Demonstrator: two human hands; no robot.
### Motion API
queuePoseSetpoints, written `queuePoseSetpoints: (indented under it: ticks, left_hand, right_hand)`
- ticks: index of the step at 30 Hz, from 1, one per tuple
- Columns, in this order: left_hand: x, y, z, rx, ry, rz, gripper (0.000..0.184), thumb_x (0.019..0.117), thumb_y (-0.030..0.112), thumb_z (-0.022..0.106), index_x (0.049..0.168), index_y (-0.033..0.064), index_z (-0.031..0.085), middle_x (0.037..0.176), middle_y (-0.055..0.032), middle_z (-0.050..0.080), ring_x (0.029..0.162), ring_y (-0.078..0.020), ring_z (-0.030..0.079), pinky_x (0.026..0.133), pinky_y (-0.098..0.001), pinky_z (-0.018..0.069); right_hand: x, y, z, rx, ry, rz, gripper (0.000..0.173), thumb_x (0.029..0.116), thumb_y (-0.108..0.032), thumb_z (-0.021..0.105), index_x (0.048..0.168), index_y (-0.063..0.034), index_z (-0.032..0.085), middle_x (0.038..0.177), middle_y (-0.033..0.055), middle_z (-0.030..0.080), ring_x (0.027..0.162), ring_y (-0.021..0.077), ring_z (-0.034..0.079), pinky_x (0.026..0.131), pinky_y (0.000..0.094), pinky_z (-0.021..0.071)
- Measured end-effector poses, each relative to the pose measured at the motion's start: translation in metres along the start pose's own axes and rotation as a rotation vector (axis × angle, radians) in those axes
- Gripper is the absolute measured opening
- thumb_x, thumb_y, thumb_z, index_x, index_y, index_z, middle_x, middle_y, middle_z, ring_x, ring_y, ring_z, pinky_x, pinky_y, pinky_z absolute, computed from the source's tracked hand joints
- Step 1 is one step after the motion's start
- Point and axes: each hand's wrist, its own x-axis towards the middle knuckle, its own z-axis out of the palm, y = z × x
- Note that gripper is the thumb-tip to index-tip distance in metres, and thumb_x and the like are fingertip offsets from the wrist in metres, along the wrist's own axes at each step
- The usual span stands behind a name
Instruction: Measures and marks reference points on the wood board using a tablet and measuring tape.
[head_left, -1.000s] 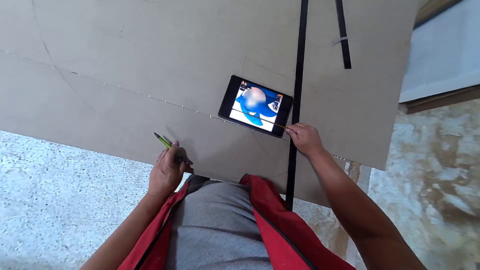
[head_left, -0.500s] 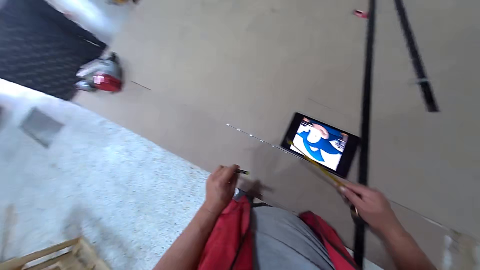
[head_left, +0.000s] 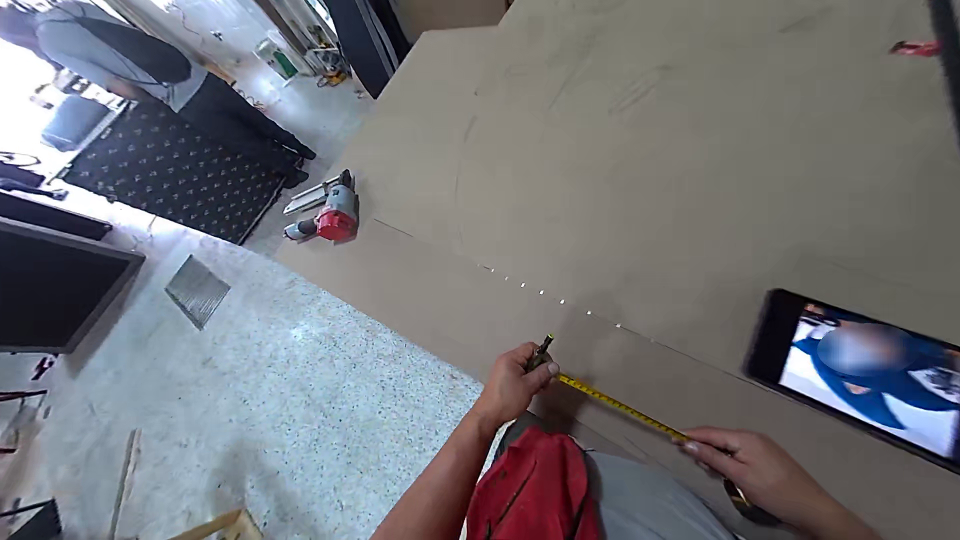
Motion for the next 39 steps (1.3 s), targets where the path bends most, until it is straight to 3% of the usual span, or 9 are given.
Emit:
queuePoseSetpoints:
  ticks: [6,9,12,14,18,22,28,37,39]
  left_hand:
    - [0.075,-0.05,-0.245,0.187,0.46,-0.082,0.026,0.103,0.027,0.064,0.115,0.0041,0.068,0.08,-0.0094,0.065,0.063,-0.0188,0.057,0.061,-0.0403,0.0509]
    - [0.131,-0.062,-0.386,0.242,0.751,-0.082,0.042,0.1019,0.035,0.063,0.122,-0.0021,0.064,0.096,-0.0199,0.068,0.078,-0.0294,0.066,0.075,-0.0536,0.0563]
    - [0.202,-0.064,-0.457,0.177,0.827,-0.071,0.035,0.1015,0.033,0.062,0.117,0.0013,0.063,0.09,-0.0102,0.066,0.068,-0.0175,0.06,0.065,-0.0417,0.0536]
    - [0.245,-0.067,-0.464,0.205,0.795,-0.137,0.038,0.1039,0.036,0.057,0.12,0.0021,0.061,0.092,-0.0098,0.066,0.067,-0.0173,0.058,0.064,-0.0401,0.0514]
    - [0.273,-0.074,-0.439,0.38,0.795,-0.321,0.057,0.0994,0.04,0.061,0.142,0.0018,0.055,0.131,-0.0297,0.062,0.124,-0.0467,0.059,0.103,-0.0673,0.0443]
    - [0.257,-0.091,-0.405,0.331,0.667,-0.264,0.05,0.0985,0.039,0.064,0.121,-0.0056,0.064,0.11,-0.0282,0.068,0.097,-0.0421,0.067,0.087,-0.0655,0.0517]
    - [0.203,-0.118,-0.388,0.046,0.587,-0.164,0.042,0.1062,0.042,0.053,0.089,0.0067,0.066,0.06,0.005,0.059,0.044,-0.0046,0.049,0.045,-0.0255,0.046]
    - [0.161,-0.12,-0.374,-0.115,0.457,0.052,0.066,0.113,0.043,0.018,0.101,-0.0009,0.065,0.086,-0.0047,0.075,0.077,-0.0149,0.073,0.077,-0.0356,0.0617]
    - [0.154,-0.118,-0.369,-0.049,0.461,0.066,0.072,0.112,0.047,0.013,0.103,-0.0013,0.066,0.073,-0.0012,0.07,0.062,-0.0107,0.067,0.064,-0.0314,0.0596]
  right_hand:
    - [0.09,-0.057,0.019,-0.14,0.055,0.133,0.034,0.1018,-0.044,0.058,0.117,-0.0197,0.075,0.095,0.0028,0.075,0.084,0.018,0.072,0.08,0.0486,0.0601]
    - [0.111,-0.066,0.016,-0.24,0.198,0.198,0.024,0.1039,-0.036,0.06,0.109,-0.0206,0.077,0.089,0.0003,0.075,0.079,0.0178,0.071,0.075,0.0516,0.0592]
    - [0.139,-0.087,0.021,-0.382,0.283,0.236,0.027,0.106,-0.037,0.056,0.1,-0.0218,0.078,0.084,-0.0011,0.073,0.077,0.0176,0.069,0.073,0.0524,0.0567]
    - [0.168,-0.112,0.023,-0.455,0.284,0.275,0.028,0.1058,-0.038,0.056,0.101,-0.0197,0.077,0.086,0.0024,0.073,0.08,0.0214,0.069,0.075,0.0538,0.0561]
    - [0.224,-0.138,0.032,-0.586,0.28,0.243,0.032,0.107,-0.04,0.053,0.097,-0.0187,0.075,0.083,0.0024,0.072,0.081,0.0222,0.07,0.074,0.052,0.0566]
    - [0.257,-0.153,0.035,-0.609,0.284,0.268,0.039,0.1076,-0.044,0.05,0.093,-0.0156,0.072,0.083,0.0066,0.072,0.084,0.0271,0.071,0.076,0.0543,0.0562]
    - [0.276,-0.17,0.034,-0.632,0.23,0.258,0.042,0.1084,-0.044,0.046,0.09,-0.0145,0.07,0.082,0.0074,0.069,0.084,0.0279,0.069,0.075,0.0533,0.0552]
    - [0.24,-0.159,0.032,-0.582,0.239,0.395,0.055,0.1045,-0.058,0.047,0.082,-0.013,0.068,0.074,0.0075,0.064,0.077,0.0267,0.066,0.068,0.051,0.0529]
    - [0.232,-0.154,0.032,-0.578,0.259,0.422,0.056,0.1044,-0.059,0.046,0.083,-0.0127,0.069,0.075,0.0082,0.065,0.078,0.0274,0.067,0.069,0.0515,0.0535]
